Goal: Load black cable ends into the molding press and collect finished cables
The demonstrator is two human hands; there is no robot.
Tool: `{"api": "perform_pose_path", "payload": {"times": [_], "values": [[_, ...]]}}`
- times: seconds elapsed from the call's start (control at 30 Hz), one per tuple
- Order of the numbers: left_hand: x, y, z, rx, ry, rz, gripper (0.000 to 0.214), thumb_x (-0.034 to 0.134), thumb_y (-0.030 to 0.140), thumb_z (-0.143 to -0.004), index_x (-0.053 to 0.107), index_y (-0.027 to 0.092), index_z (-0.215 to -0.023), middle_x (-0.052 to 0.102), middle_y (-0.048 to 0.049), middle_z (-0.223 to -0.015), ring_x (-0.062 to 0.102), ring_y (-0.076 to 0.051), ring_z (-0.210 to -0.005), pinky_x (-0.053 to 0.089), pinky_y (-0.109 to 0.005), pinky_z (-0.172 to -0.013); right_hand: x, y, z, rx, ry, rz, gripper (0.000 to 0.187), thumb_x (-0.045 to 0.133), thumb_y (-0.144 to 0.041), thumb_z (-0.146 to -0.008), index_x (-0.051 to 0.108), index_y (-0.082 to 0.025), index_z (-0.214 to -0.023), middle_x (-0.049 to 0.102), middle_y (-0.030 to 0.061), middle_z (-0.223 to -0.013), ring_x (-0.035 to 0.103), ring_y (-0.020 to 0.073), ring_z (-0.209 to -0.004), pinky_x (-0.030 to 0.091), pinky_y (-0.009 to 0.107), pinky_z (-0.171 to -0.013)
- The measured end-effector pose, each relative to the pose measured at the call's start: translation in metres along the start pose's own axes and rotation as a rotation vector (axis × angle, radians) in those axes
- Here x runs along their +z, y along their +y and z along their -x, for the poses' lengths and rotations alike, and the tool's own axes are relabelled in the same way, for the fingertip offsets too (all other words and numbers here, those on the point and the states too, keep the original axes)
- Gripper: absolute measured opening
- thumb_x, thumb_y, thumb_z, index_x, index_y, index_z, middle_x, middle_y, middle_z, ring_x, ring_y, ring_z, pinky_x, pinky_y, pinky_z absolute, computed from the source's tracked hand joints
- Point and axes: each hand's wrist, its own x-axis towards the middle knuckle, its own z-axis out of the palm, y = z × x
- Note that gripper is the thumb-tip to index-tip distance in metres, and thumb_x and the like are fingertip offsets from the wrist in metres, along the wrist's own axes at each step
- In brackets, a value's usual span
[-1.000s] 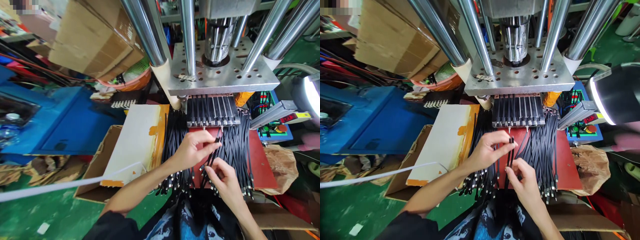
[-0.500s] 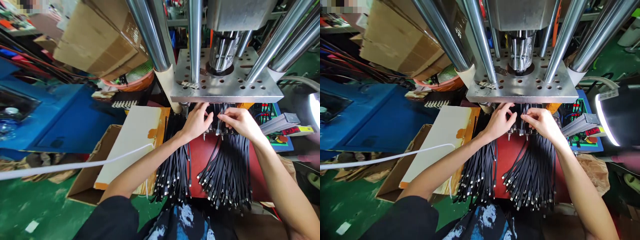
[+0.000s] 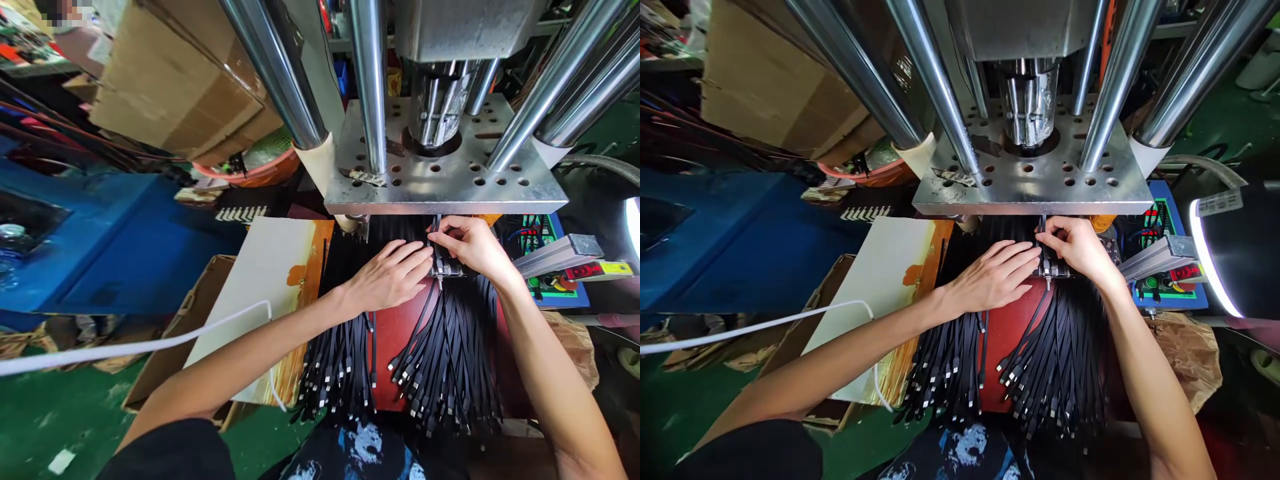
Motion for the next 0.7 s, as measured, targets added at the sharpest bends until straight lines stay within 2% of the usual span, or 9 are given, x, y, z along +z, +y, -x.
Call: {"api": "perform_pose_path", "payload": {"times": [0.13,0.27,0.37,0.43,0.5,0.6,0.63,0.7], "values": [[0.001,-0.006,0.005,0.031,0.004,0.036,0.038,0.054,0.025,-0.106,0.065,0.010,-0.138,0.063,-0.0146,-0.153,0.056,-0.031,-0.144,0.047,-0.048,-0.120,0.000,0.001,-0.001,0.009,-0.048,-0.045,0.045,0.069,-0.062,-0.093,0.073,-0.018,-0.084,0.058,-0.0025,-0.058,0.045,0.0110,-0.047,0.032,0.026,-0.049],[-0.002,0.003,0.003,-0.057,-0.065,0.009,0.038,0.051,0.022,-0.107,0.065,0.012,-0.140,0.060,-0.0159,-0.155,0.055,-0.030,-0.145,0.046,-0.050,-0.121,0.004,0.002,0.001,0.001,0.089,-0.020,0.041,0.070,-0.058,-0.093,0.073,-0.018,-0.088,0.062,-0.0013,-0.065,0.049,0.0111,-0.050,0.036,0.025,-0.051],[-0.006,0.017,-0.003,-0.146,-0.110,0.009,0.043,0.054,0.034,-0.107,0.064,0.010,-0.142,0.058,-0.0210,-0.156,0.052,-0.035,-0.148,0.043,-0.056,-0.121,0.004,0.003,0.002,0.026,0.098,-0.094,0.043,0.074,-0.056,-0.090,0.074,-0.016,-0.107,0.069,0.0013,-0.079,0.051,0.0104,-0.052,0.039,0.025,-0.051],[-0.007,0.025,-0.005,-0.176,-0.122,0.028,0.052,0.056,0.044,-0.106,0.061,0.012,-0.146,0.057,-0.0211,-0.157,0.049,-0.037,-0.150,0.040,-0.058,-0.124,0.004,0.002,0.000,0.044,0.064,-0.095,0.045,0.075,-0.055,-0.089,0.074,-0.015,-0.109,0.071,0.0021,-0.080,0.051,0.0104,-0.051,0.040,0.025,-0.052],[-0.006,0.032,-0.007,-0.218,-0.127,0.035,0.053,0.056,0.046,-0.106,0.059,0.016,-0.149,0.056,-0.0187,-0.158,0.048,-0.035,-0.152,0.037,-0.057,-0.127,0.005,-0.001,0.000,0.063,0.097,-0.018,0.041,0.074,-0.052,-0.090,0.074,-0.015,-0.107,0.073,0.0039,-0.082,0.054,0.0120,-0.053,0.043,0.027,-0.054],[-0.003,0.044,-0.008,-0.312,-0.136,-0.009,0.051,0.052,0.042,-0.108,0.058,0.016,-0.151,0.054,-0.0181,-0.161,0.046,-0.034,-0.154,0.035,-0.057,-0.128,0.008,-0.008,0.013,0.045,0.274,0.196,0.031,0.067,-0.039,-0.096,0.075,-0.015,-0.115,0.076,0.0085,-0.093,0.062,0.0177,-0.065,0.050,0.031,-0.066],[-0.002,0.048,-0.008,-0.334,-0.143,-0.023,0.052,0.052,0.042,-0.108,0.057,0.015,-0.152,0.051,-0.0191,-0.163,0.044,-0.035,-0.155,0.035,-0.058,-0.128,0.009,-0.011,0.021,0.008,0.296,0.288,0.030,0.061,-0.032,-0.098,0.075,-0.015,-0.119,0.075,0.0100,-0.098,0.065,0.0198,-0.073,0.052,0.033,-0.071],[0.000,0.054,-0.010,-0.356,-0.158,-0.021,0.058,0.053,0.045,-0.107,0.054,0.012,-0.154,0.045,-0.0209,-0.167,0.040,-0.037,-0.157,0.033,-0.061,-0.128,0.011,-0.015,0.040,-0.068,0.237,0.501,0.037,0.050,-0.019,-0.100,0.077,-0.016,-0.126,0.070,0.0128,-0.105,0.067,0.0228,-0.085,0.053,0.035,-0.079]]}}
